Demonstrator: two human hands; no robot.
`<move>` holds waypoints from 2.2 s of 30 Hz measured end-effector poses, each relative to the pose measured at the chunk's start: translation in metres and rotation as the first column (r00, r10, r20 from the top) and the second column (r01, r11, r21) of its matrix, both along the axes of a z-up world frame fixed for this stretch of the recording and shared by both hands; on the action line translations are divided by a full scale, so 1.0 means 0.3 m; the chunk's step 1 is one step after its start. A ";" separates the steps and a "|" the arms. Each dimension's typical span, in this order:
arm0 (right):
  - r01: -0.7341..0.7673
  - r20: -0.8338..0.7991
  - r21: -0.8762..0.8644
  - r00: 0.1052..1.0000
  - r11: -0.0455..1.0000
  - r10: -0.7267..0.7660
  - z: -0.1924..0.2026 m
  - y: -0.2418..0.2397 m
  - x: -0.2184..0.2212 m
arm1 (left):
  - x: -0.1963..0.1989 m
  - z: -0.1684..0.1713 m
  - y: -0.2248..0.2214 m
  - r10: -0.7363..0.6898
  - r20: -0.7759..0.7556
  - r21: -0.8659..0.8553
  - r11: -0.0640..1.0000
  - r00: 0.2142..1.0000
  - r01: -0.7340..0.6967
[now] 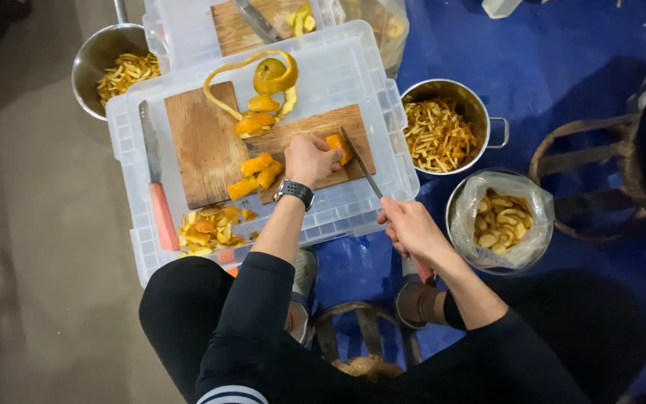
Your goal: Slicing yellow fruit into thin strips on a wooden cutting board using a knife.
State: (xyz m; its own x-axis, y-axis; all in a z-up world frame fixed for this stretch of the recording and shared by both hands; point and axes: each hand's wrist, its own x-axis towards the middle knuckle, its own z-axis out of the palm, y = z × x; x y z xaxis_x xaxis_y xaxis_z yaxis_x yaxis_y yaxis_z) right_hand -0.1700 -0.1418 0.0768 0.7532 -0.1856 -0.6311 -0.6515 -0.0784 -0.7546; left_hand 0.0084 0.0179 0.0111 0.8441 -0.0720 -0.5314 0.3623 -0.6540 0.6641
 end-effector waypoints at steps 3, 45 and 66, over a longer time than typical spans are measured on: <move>-0.001 -0.004 0.005 1.000 1.000 0.001 -0.003 -0.003 0.001 | -0.014 0.046 -0.010 0.040 -0.003 -0.058 0.998 0.999 -0.040; -0.256 0.017 -0.427 0.957 0.867 0.291 -0.066 0.026 0.091 | 0.046 0.000 -0.017 0.152 -0.003 -0.236 0.960 0.988 -0.148; -0.318 0.026 -0.489 0.925 0.812 0.379 -0.096 0.053 0.076 | 0.040 -0.053 -0.020 0.139 0.065 -0.152 0.980 0.988 -0.128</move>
